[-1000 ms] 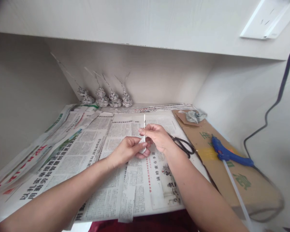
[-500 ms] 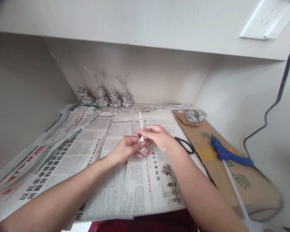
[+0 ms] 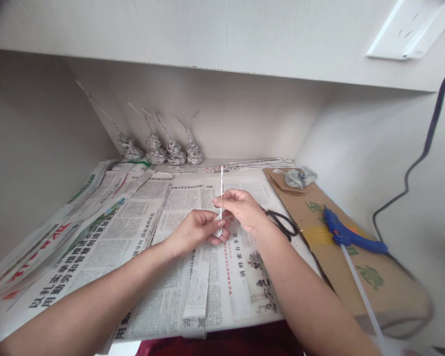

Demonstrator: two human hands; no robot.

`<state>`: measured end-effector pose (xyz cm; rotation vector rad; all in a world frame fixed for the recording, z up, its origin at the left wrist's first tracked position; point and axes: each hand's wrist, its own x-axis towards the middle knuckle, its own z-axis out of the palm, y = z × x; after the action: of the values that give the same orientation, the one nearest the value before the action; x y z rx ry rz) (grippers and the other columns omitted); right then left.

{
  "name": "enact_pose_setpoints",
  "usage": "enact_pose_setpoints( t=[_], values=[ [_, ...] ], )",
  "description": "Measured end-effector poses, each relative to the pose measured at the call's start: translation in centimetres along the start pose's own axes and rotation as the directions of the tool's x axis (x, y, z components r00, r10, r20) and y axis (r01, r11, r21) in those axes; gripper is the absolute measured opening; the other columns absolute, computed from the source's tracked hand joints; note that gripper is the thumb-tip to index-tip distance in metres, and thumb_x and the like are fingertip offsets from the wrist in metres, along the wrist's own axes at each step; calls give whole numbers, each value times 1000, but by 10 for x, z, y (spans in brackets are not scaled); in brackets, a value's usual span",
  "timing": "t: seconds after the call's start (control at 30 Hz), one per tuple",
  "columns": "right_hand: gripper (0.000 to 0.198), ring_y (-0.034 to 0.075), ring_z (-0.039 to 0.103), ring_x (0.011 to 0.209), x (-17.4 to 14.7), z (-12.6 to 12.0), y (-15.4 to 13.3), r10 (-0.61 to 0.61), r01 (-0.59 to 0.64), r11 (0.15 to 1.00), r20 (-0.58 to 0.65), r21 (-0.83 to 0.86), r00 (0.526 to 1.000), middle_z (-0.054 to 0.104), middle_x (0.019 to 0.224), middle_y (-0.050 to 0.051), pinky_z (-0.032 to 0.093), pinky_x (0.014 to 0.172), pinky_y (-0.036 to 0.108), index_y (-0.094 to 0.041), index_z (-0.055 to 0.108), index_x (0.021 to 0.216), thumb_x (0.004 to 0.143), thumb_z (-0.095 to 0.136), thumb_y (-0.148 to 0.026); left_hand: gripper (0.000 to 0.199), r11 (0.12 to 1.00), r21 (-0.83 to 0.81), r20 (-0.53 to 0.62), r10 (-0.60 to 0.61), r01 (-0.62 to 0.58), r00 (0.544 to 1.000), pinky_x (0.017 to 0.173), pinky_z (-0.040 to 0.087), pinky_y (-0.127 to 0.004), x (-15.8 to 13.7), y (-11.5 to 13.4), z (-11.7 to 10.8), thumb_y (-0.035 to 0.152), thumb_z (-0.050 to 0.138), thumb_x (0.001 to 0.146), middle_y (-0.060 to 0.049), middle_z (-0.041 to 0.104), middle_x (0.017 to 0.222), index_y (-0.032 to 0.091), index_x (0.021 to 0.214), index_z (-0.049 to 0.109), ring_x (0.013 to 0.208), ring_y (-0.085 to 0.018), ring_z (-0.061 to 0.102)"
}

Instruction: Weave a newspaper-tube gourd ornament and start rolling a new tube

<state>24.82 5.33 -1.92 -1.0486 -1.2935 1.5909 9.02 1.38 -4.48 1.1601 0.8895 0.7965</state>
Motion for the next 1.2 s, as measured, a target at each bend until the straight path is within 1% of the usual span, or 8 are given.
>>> enact_pose_setpoints(
  t=[0.13, 0.27, 0.4, 0.5, 0.7, 0.87, 1.03, 1.2],
  values=[
    [30, 9, 57, 53, 0, 0, -1, 28, -24, 999, 97, -42, 995, 69, 78, 2, 47, 47, 24, -16, 66, 75, 68, 82, -40, 28, 1000, -7, -26, -20, 20, 999, 68, 59, -30, 0, 1, -1, 36, 65, 83, -9, 72, 77, 8, 90, 69, 71, -17, 71],
    [37, 8, 53, 50, 1, 0, 1, 0, 0, 1000, -21, -5, 1000, 67, 72, 0, 41, 44, 22, -17, 56, 63, 62, 85, -39, 30, 999, 42, 0, 0, 0, 1000, 68, 58, -31, 0, -1, 0, 38, 66, 82, -9, 72, 79, 9, 88, 69, 73, -17, 71],
    [32, 12, 61, 67, 3, -4, -1, -42, 42, 999, -26, 2, 999, 68, 80, 3, 46, 54, 22, -17, 66, 75, 69, 81, -44, 28, 997, 82, 29, -14, 12, 999, 66, 57, -29, -2, 1, 1, 37, 63, 83, -8, 71, 79, 10, 88, 69, 72, -17, 69],
    [33, 14, 63, 81, 5, -10, -6, -118, 123, 991, -87, 52, 989, 67, 84, 3, 46, 60, 21, -18, 71, 82, 73, 77, -49, 27, 989, 146, 109, -54, 38, 993, 64, 55, -27, -5, 3, 2, 35, 61, 83, -7, 70, 78, 10, 85, 70, 70, -15, 67],
    [29, 11, 58, 67, 8, -20, -11, -131, 161, 980, -235, 114, 963, 65, 69, 1, 41, 55, 21, -18, 67, 61, 61, 87, -39, 25, 974, 201, 188, -139, 100, 972, 61, 52, -25, -8, 7, 3, 33, 59, 84, -7, 68, 77, 9, 85, 68, 69, -14, 64],
    [22, 13, 61, 76, 7, -26, -13, -169, 189, 976, -175, 110, 970, 69, 82, 4, 44, 60, 23, -19, 75, 73, 66, 84, -38, 24, 974, 194, 188, -157, 120, 970, 62, 52, -26, -9, 9, 4, 32, 59, 84, -7, 67, 77, 9, 83, 67, 69, -13, 64],
    [32, 18, 64, 89, 3, -25, -17, -147, 155, 982, -77, 109, 986, 70, 96, 7, 46, 63, 25, -21, 76, 94, 73, 77, -45, 24, 977, 172, 176, -156, 126, 972, 62, 51, -26, -8, 9, 3, 32, 60, 83, -7, 67, 76, 9, 83, 67, 69, -14, 64],
    [24, 15, 62, 78, 4, -23, -15, -124, 131, 990, -127, 44, 984, 70, 81, 4, 42, 60, 24, -19, 72, 71, 68, 82, -40, 25, 979, 160, 173, -151, 123, 973, 61, 51, -26, -8, 8, 2, 34, 61, 82, -6, 67, 75, 9, 81, 67, 68, -14, 63]
  ],
)
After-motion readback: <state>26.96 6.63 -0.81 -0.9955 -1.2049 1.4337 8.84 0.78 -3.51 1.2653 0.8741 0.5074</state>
